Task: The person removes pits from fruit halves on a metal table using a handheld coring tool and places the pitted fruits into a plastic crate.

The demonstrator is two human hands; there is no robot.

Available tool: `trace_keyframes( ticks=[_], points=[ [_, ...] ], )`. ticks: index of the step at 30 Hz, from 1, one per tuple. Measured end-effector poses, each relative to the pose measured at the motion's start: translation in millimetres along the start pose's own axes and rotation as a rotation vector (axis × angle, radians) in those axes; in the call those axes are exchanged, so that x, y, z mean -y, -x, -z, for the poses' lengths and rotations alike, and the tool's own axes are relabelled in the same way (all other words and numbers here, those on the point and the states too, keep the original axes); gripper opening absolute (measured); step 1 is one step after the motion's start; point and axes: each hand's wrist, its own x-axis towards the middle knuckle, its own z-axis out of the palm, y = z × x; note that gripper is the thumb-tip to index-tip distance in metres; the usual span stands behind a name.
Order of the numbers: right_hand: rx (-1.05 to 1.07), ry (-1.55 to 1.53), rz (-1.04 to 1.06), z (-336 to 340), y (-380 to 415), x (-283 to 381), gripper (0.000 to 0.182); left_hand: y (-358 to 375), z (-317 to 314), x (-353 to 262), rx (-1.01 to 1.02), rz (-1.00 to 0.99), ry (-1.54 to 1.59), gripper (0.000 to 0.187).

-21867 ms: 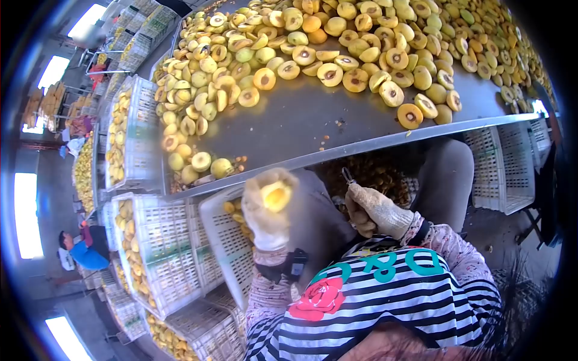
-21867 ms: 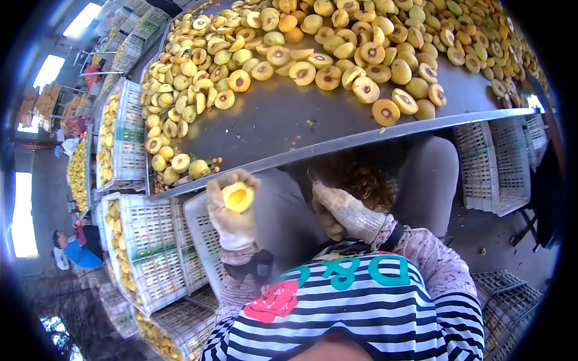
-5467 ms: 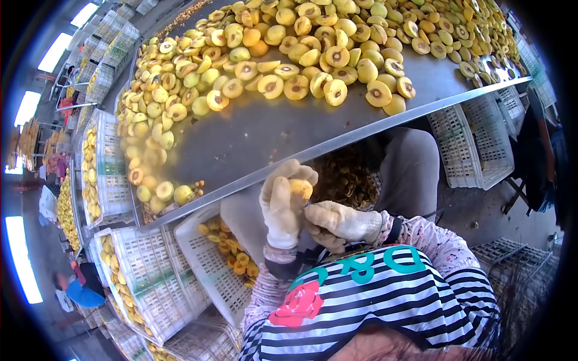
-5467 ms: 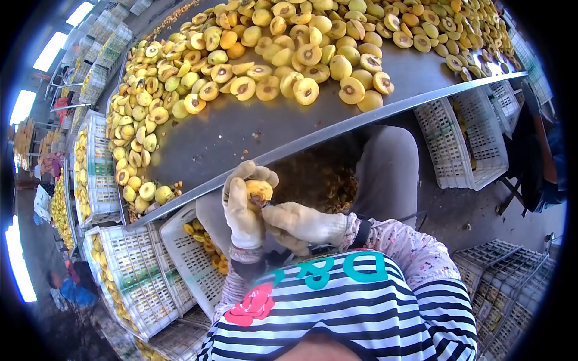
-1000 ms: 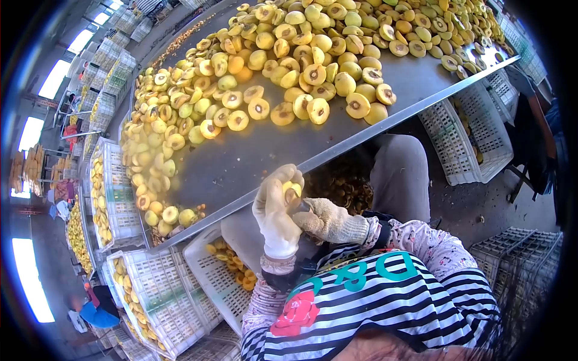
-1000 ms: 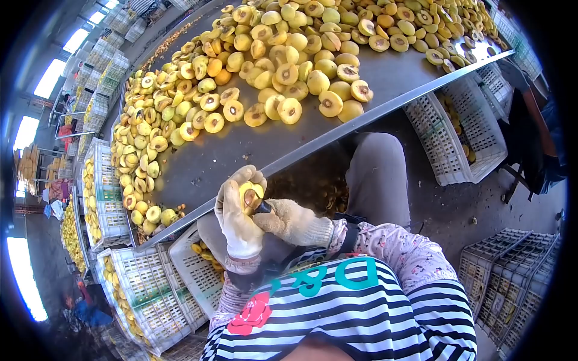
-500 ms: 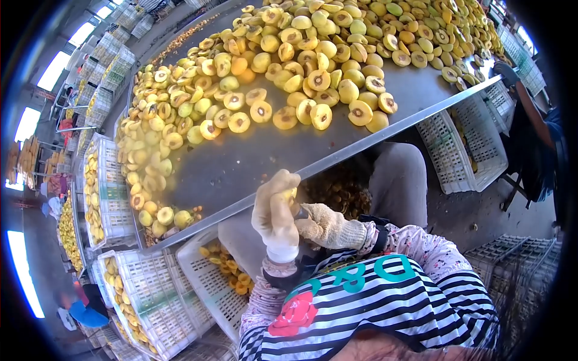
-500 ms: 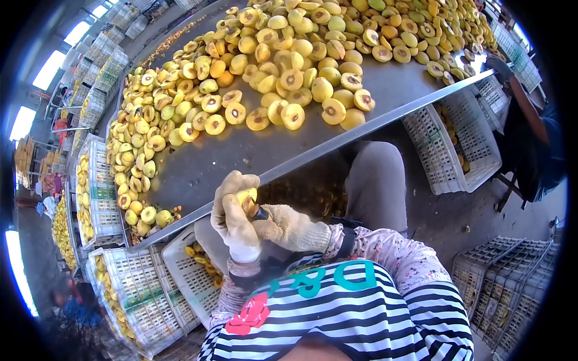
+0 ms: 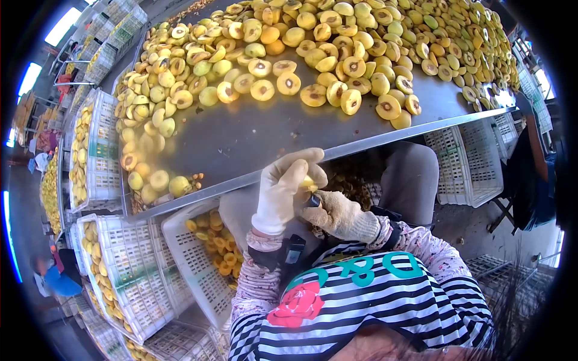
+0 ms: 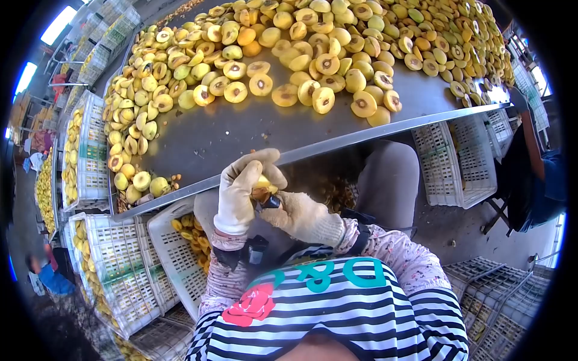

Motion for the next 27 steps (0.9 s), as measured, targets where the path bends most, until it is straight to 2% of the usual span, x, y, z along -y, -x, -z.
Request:
trace_keyframes(
  ticks=[1,2,5,6,9,10,13,14,17,18,20,22,24,27],
  points=[
    [-0.015,0.016,-0.001,-0.6,-2.3,-0.8,0.052,0.3,-0.8,0.9,-0.062,-0.021,-0.067,0.031],
    [0.040,-0.100,0.086,-3.1,-9.4,-14.6,0.050,2.0,2.9,5.5,-0.049,-0.083,-0.046,0.032],
    [0.250,-0.297,-0.052,4.8,-10.8,-15.9,0.047,9.8,3.6,17.3,-0.075,-0.257,0.012,0.031],
    [0.122,-0.132,-0.057,-1.1,-12.9,-17.3,0.043,9.4,5.1,20.6,-0.089,-0.273,0.074,0.030],
    [0.047,0.145,0.011,-2.9,-16.3,-10.5,0.039,9.6,12.3,8.6,-0.089,-0.031,0.183,0.031],
    [0.071,0.121,0.008,-1.8,-16.9,-10.3,0.037,6.2,19.6,7.0,-0.064,0.062,0.166,0.031],
    [0.181,-0.033,0.042,-4.9,-24.4,-20.1,0.038,6.6,27.1,-2.7,0.026,0.110,0.118,0.031],
    [0.285,-0.196,-0.106,-1.1,-19.7,-11.3,0.038,7.2,27.2,-4.2,0.045,0.090,0.108,0.032],
    [0.202,-0.070,-0.133,-8.3,-16.7,5.3,0.037,8.9,28.6,1.6,0.012,-0.019,0.094,0.034],
    [0.190,-0.069,-0.053,-9.3,-16.9,3.5,0.036,7.9,29.2,0.6,0.036,-0.011,0.103,0.034],
    [0.313,-0.195,-0.222,-2.5,-18.0,2.9,0.035,6.4,31.7,-1.5,0.081,0.012,0.122,0.035],
    [0.271,-0.168,-0.208,-4.2,-17.1,4.7,0.034,5.1,34.9,-2.3,0.156,0.061,0.087,0.035],
    [0.061,0.007,-0.019,-17.2,-12.5,6.1,0.034,4.7,36.8,-2.2,0.203,0.115,0.095,0.034],
    [0.477,-0.654,-0.328,-8.8,-11.0,-3.9,0.036,2.5,39.1,2.2,0.220,0.173,0.244,0.034]
  ],
)
